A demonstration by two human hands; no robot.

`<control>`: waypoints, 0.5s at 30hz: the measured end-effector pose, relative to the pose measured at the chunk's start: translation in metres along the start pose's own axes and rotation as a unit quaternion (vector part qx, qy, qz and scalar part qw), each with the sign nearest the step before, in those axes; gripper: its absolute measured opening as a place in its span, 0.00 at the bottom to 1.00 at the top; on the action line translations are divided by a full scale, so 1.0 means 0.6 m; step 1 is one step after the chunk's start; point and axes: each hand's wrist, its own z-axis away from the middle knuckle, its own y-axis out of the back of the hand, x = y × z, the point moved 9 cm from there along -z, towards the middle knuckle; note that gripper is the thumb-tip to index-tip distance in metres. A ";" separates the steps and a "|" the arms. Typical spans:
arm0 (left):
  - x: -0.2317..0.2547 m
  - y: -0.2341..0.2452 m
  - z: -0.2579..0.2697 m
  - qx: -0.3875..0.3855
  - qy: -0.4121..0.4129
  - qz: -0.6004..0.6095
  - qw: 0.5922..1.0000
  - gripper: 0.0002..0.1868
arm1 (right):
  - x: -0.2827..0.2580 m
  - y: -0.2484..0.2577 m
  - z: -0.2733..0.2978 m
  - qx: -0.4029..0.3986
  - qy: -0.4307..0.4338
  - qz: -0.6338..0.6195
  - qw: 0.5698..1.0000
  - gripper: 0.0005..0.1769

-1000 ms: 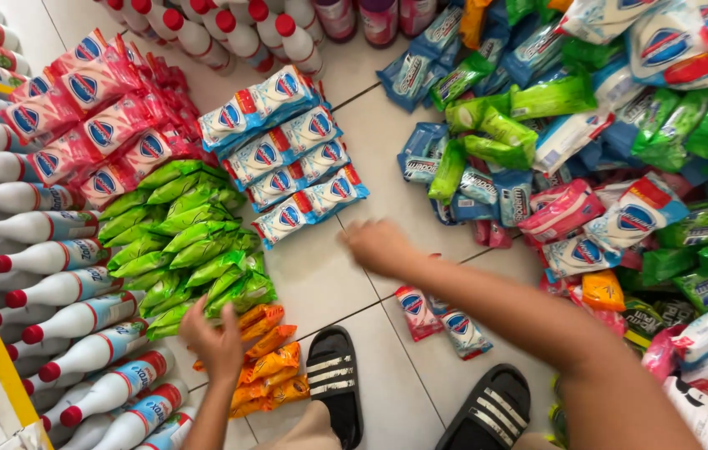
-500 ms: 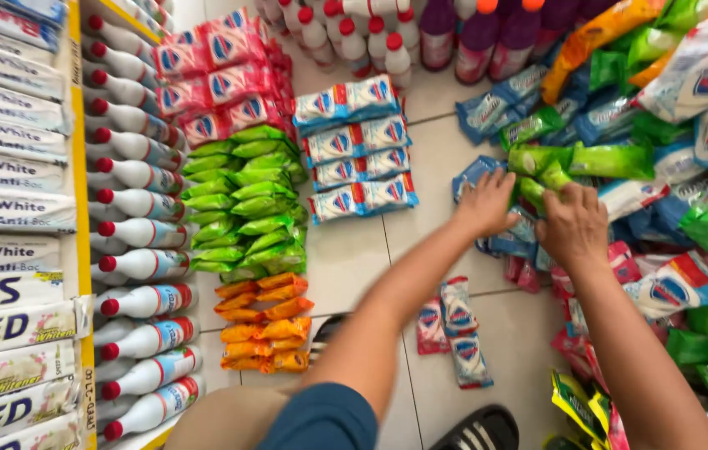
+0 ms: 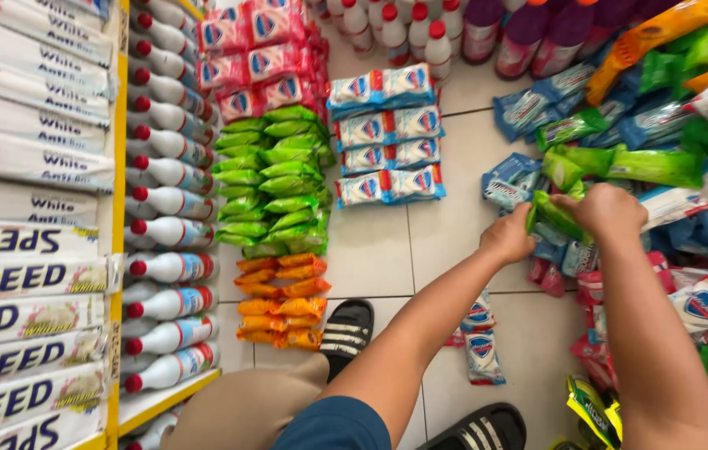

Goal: The person sits on the floor and organizes various packaged soaps and bottles by hand. They pick up individual items from a large pile, separate them by type and color, and stack them into neat rows on the tiled floor.

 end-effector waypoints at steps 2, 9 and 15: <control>-0.007 0.007 0.020 -0.001 0.006 0.014 1.000 0.43 | 0.009 -0.019 0.000 -0.032 0.001 -0.030 0.999 0.40; -0.032 0.053 0.022 0.031 -0.009 0.055 0.998 0.40 | -0.018 0.063 0.094 0.144 0.123 -0.150 0.970 0.31; 0.099 0.179 0.100 0.137 -0.173 0.012 0.975 0.49 | -0.041 0.215 0.183 0.294 0.182 -0.311 0.885 0.22</control>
